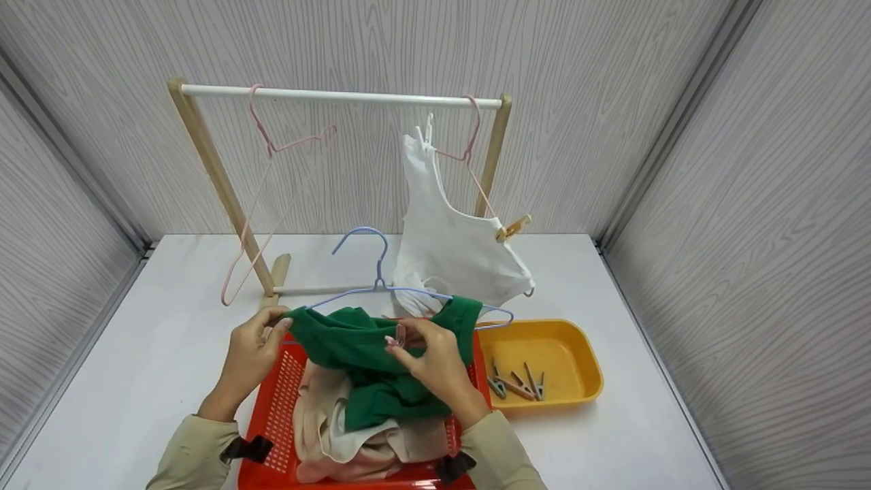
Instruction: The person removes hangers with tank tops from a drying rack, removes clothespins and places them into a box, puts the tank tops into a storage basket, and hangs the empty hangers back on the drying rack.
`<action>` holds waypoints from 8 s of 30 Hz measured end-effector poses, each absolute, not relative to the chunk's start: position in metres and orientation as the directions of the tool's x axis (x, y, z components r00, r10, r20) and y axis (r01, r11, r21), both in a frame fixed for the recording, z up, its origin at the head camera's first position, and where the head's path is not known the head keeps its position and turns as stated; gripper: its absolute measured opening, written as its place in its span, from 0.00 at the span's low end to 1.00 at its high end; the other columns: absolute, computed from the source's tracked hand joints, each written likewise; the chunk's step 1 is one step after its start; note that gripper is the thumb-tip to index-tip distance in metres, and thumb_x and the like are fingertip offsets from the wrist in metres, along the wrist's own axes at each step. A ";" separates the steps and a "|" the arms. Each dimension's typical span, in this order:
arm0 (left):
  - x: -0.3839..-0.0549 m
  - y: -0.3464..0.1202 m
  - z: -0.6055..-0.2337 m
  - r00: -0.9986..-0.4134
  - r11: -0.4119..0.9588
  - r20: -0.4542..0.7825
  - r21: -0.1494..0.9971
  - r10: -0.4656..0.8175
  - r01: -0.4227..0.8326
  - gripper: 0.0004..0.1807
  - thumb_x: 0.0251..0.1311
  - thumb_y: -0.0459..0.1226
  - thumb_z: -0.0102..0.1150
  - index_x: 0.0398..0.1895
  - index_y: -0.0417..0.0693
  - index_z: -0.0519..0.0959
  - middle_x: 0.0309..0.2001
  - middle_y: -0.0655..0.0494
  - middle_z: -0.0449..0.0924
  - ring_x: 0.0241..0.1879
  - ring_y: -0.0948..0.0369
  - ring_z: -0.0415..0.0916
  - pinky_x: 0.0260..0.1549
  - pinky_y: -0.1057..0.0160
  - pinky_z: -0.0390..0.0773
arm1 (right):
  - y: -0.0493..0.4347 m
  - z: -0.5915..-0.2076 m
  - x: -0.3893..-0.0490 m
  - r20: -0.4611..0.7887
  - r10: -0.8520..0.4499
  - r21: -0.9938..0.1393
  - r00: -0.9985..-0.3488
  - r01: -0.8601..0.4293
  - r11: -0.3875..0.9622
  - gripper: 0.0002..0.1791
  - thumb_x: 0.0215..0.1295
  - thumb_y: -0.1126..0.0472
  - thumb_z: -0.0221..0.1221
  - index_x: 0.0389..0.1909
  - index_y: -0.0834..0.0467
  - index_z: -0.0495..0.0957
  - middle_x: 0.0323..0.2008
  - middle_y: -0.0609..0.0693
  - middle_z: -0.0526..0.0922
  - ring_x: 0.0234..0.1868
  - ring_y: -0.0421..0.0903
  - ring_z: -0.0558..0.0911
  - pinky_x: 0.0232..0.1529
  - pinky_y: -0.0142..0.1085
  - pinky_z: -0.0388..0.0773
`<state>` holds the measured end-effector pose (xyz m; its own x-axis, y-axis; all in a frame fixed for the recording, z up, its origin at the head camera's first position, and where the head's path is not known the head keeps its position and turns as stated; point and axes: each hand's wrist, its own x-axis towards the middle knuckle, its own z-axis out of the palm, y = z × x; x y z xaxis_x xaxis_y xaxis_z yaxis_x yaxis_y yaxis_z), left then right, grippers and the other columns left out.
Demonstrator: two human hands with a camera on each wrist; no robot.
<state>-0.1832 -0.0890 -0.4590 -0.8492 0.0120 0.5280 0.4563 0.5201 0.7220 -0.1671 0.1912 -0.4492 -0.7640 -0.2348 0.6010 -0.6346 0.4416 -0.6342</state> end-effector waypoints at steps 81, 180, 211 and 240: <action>-0.181 -0.090 -0.457 -0.845 0.526 0.535 0.715 0.013 0.460 0.06 0.64 0.31 0.55 0.41 0.37 0.79 0.38 0.46 0.85 0.39 0.55 0.82 0.43 0.55 0.82 | 0.358 -0.513 -0.171 0.250 0.189 -0.596 -0.950 0.003 0.803 0.18 0.56 0.66 0.67 0.45 0.72 0.79 0.36 0.68 0.86 0.39 0.61 0.86 0.40 0.46 0.84; -0.182 -0.089 -0.462 -0.819 0.539 0.574 0.681 0.026 0.495 0.06 0.64 0.30 0.56 0.40 0.37 0.79 0.37 0.46 0.85 0.38 0.55 0.82 0.41 0.55 0.81 | 0.305 -0.459 -0.150 0.719 0.095 -0.343 -0.688 -0.233 0.910 0.10 0.51 0.75 0.64 0.36 0.74 0.79 0.30 0.68 0.85 0.30 0.61 0.85 0.33 0.53 0.82; -0.177 -0.087 -0.460 -0.857 0.535 0.514 0.712 0.045 0.455 0.07 0.66 0.32 0.55 0.43 0.38 0.79 0.40 0.46 0.85 0.41 0.54 0.81 0.47 0.52 0.81 | 0.271 -0.445 -0.168 0.728 -0.209 -0.296 -0.653 -0.575 0.763 0.17 0.54 0.79 0.61 0.46 0.68 0.78 0.37 0.58 0.84 0.34 0.50 0.83 0.47 0.12 0.73; -0.179 -0.082 -0.448 -0.767 0.535 0.636 0.619 0.087 0.575 0.09 0.61 0.29 0.59 0.42 0.35 0.81 0.40 0.45 0.86 0.40 0.54 0.84 0.45 0.53 0.83 | 0.256 -0.443 -0.164 0.756 -0.210 -0.300 -0.621 -0.613 0.731 0.16 0.53 0.82 0.59 0.43 0.69 0.79 0.34 0.57 0.81 0.31 0.47 0.79 0.51 0.06 0.65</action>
